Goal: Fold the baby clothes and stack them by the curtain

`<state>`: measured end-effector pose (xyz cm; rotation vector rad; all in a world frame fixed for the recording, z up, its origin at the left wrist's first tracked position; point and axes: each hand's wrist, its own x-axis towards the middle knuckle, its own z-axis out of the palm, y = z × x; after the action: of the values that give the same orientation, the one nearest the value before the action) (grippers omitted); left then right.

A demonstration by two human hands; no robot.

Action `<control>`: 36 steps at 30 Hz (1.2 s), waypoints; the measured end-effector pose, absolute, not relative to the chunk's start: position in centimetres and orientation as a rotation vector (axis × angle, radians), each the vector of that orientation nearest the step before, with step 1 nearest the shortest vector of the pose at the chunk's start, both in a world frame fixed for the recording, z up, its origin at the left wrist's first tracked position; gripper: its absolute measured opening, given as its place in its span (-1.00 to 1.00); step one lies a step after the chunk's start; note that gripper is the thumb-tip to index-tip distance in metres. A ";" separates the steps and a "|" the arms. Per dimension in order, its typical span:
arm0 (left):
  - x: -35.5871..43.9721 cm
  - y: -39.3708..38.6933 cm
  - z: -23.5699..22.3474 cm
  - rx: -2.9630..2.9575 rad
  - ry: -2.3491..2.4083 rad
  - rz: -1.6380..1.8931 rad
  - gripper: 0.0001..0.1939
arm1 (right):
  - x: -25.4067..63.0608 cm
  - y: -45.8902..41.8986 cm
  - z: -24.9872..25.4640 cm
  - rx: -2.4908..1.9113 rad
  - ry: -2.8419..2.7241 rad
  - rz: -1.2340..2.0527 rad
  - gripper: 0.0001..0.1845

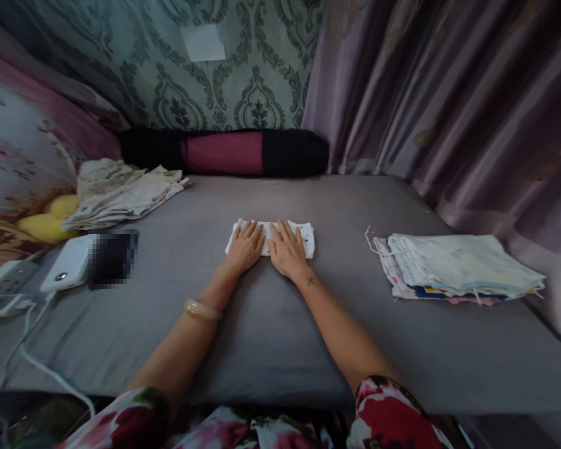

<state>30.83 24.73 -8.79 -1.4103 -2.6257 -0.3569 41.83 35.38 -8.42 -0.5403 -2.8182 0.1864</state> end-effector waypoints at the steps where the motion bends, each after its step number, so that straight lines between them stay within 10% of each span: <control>1: 30.7 24.8 -9.0 -1.401 -2.647 -0.350 -0.43 | 41.8 35.3 -8.5 -0.519 -2.850 0.205 -0.42; 36: 28.3 22.4 -9.2 -1.114 -2.824 -0.795 -0.63 | 37.0 32.9 -7.6 -0.609 -2.938 0.248 -0.41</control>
<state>28.27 22.35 -9.21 -1.1144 -2.8241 -0.7951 37.03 32.89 -7.59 -0.6089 -2.9379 0.2478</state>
